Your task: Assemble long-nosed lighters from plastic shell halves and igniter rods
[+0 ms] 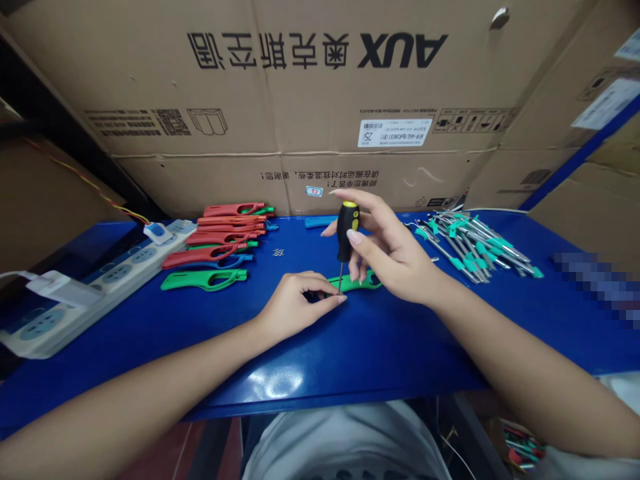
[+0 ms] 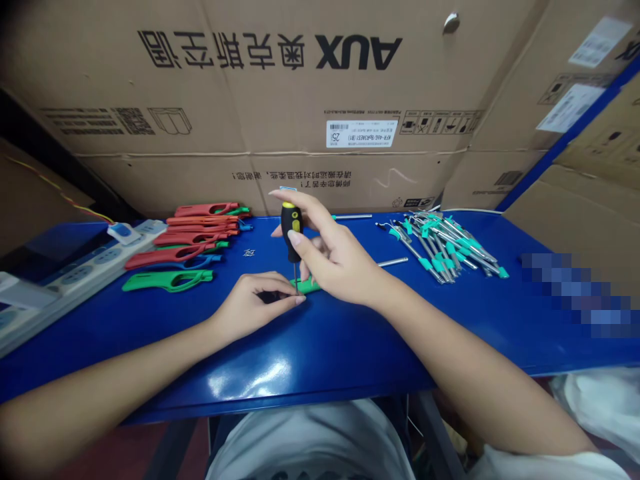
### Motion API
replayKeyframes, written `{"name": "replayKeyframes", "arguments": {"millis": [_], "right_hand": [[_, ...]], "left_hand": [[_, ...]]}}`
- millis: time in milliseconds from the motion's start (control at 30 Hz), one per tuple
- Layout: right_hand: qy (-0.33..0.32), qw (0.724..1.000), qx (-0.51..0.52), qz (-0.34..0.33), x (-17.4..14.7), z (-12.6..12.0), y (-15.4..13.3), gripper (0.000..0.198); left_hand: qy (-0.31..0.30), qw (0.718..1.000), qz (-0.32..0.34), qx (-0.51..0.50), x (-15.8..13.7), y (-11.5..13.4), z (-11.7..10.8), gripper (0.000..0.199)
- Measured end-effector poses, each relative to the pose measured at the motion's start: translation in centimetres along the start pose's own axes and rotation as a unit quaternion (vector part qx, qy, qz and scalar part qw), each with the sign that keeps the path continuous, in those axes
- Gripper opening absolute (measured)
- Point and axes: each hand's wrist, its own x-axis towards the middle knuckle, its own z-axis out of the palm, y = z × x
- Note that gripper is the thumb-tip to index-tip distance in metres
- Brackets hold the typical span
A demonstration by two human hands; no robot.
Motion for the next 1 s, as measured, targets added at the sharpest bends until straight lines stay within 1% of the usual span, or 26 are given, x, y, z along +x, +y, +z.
{"name": "replayKeyframes", "arguments": {"millis": [33,67,167,233,333,400,500,533,567,733,1000], "right_hand": [[-0.011,1.0,0.011,0.006,0.1,0.0,0.0,0.047],[-0.005,1.0,0.003,0.004,0.1,0.0,0.1,0.047],[0.053,0.995,-0.08,-0.036,0.1,0.2,0.7,0.048],[0.064,0.99,-0.116,-0.053,0.0,0.3,1.1,0.05],[0.065,0.991,-0.107,-0.046,-0.2,0.2,1.5,0.052],[0.086,0.991,-0.096,-0.043,-0.2,0.1,1.7,0.052],[0.117,0.989,-0.079,-0.042,-0.1,-0.1,2.1,0.054],[0.125,0.989,-0.073,-0.041,-0.1,-0.1,2.3,0.054],[0.131,0.988,-0.068,-0.041,-0.1,-0.1,2.5,0.053],[0.123,0.99,-0.066,-0.037,-0.3,0.3,3.0,0.052],[0.088,0.986,-0.126,-0.071,-0.7,0.7,2.9,0.05]], "left_hand": [[-0.004,1.0,0.002,0.002,0.0,-0.1,0.0,0.007],[-0.008,1.0,0.007,0.005,0.1,-0.2,0.0,0.006],[-0.003,1.0,0.028,0.009,0.1,-0.4,0.1,0.005],[0.003,0.999,0.039,0.007,0.2,-0.5,0.1,0.005],[0.01,0.999,0.046,0.011,0.3,-0.4,-0.1,0.006],[0.013,0.999,0.045,0.028,0.4,-0.4,-0.3,0.016],[0.0,0.997,0.028,0.073,0.5,-0.8,-0.6,0.047],[-0.009,0.996,0.022,0.089,0.5,-0.9,-0.6,0.053],[-0.017,0.995,0.018,0.101,0.5,-1.1,-0.6,0.055],[-0.048,0.993,0.023,0.108,0.3,-1.5,-0.3,0.036],[-0.052,0.992,0.042,0.11,0.3,-1.3,-0.2,0.034]]}}
